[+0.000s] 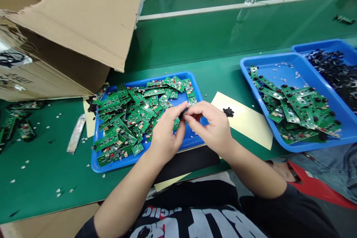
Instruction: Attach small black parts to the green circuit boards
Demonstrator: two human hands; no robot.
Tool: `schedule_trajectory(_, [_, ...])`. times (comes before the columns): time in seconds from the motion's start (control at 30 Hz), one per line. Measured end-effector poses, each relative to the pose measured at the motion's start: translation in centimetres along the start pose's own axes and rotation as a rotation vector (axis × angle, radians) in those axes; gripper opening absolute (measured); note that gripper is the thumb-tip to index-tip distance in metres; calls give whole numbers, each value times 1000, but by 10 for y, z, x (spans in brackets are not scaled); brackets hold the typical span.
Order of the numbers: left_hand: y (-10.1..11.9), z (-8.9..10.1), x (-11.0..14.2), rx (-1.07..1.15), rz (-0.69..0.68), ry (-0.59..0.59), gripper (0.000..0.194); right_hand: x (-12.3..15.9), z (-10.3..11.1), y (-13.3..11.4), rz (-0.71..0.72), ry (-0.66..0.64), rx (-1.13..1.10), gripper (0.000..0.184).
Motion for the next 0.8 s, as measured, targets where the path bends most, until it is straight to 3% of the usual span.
schedule_trajectory(0.27, [-4,-3,1,134,222,15,34,2,-5,-2,39,27,256,12])
schedule_trajectory(0.4, [-9,-4,2,255,341,54,31,4,-7,1,-43,38,210,10])
schedule_trajectory(0.5, [-10,-4,1,317,393,85,26,5,-5,4,-93,72,123,29])
schedule_trajectory(0.63, [-10,-4,0,401,423,104,24,3,-4,3,-60,47,152,7])
schedule_trajectory(0.8, [-11,-3,0,439,503,107,25,2,0,5,-87,79,174,5])
Point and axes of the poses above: each hand's wrist, its own x-axis away from the middle knuckle, its own z-axis out of the back of the hand, y = z × x, the point moved 5 cm from there along -x, towards the middle knuckle, and after that the axes turned 5 degrees about -y, right-handed, at the moved point
